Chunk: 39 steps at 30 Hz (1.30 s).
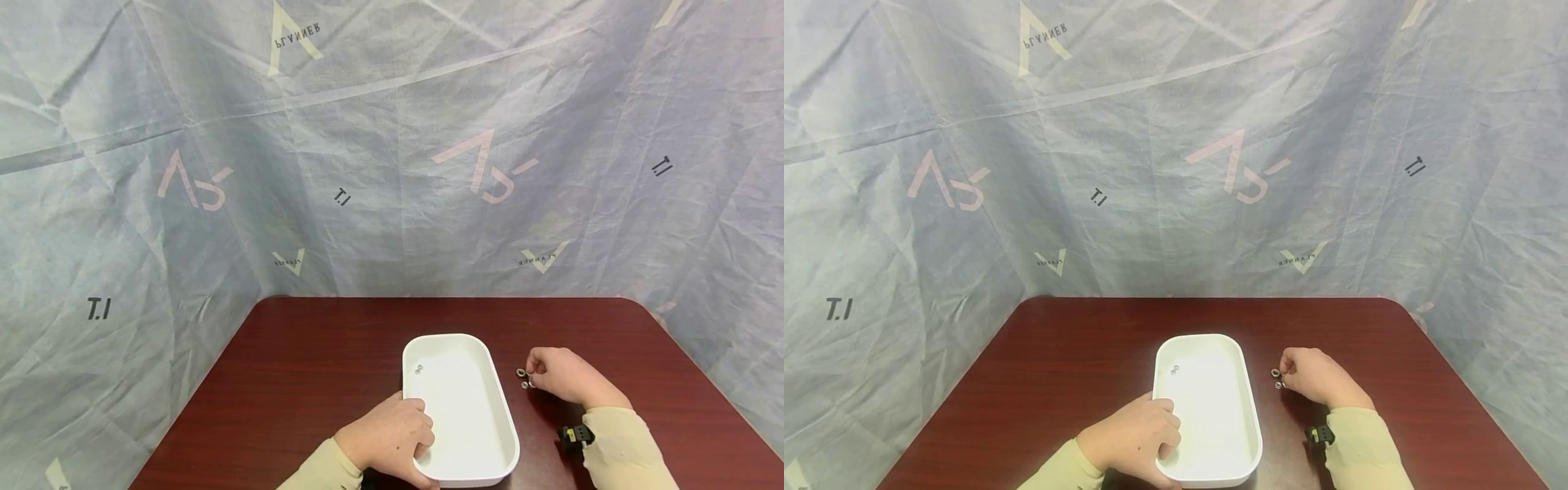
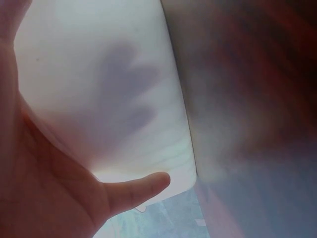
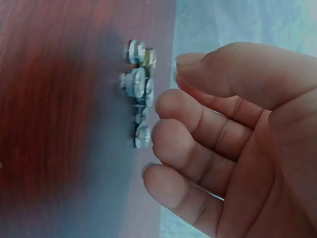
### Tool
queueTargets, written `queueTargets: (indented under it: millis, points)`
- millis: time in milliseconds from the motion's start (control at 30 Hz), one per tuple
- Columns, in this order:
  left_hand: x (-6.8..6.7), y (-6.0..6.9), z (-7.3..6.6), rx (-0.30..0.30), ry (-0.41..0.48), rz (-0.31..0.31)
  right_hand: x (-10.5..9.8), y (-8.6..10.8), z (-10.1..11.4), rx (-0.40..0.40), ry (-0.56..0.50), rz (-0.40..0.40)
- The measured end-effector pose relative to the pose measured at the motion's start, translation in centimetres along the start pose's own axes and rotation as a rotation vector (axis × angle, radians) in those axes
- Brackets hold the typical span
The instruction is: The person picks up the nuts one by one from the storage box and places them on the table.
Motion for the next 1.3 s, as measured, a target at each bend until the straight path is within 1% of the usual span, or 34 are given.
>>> queueTargets:
  millis: [133,267,533,800,933,1100,1300]
  points:
    - [0.0,0.0,0.0,0.0,0.002,0.004,-0.3,0.1,0.7,-0.011,-0.006,-0.008]
    - [0.0,0.0,0.0,0.002,0.01,0.007,-0.7,0.3,1.6,-0.04,-0.001,-0.024]
    - [0.0,-0.1,0.0,0.008,-0.003,-0.005,-1.8,1.0,4.0,-0.096,-0.007,-0.045]
    - [-0.2,-0.1,-0.1,-0.008,0.028,0.0,-2.3,1.2,6.6,-0.18,-0.017,-0.054]
    - [-0.2,-0.1,-0.2,-0.007,0.022,0.0,-2.4,1.2,7.8,-0.222,0.003,-0.066]
    - [-0.2,0.0,-0.1,0.0,0.016,-0.007,-2.4,0.9,9.5,-0.251,0.035,-0.048]
    - [0.0,-0.1,0.1,-0.002,0.034,-0.004,-2.4,0.0,11.4,-0.274,0.062,-0.013]
Point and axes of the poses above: each hand's wrist, its own y-axis away from the middle knuckle, its own x-axis out of the palm, z = x × y, the point moved 4 cm from there along -y, towards the middle knuckle, and after that the axes turned 6 degrees about z, right-handed, at the moved point
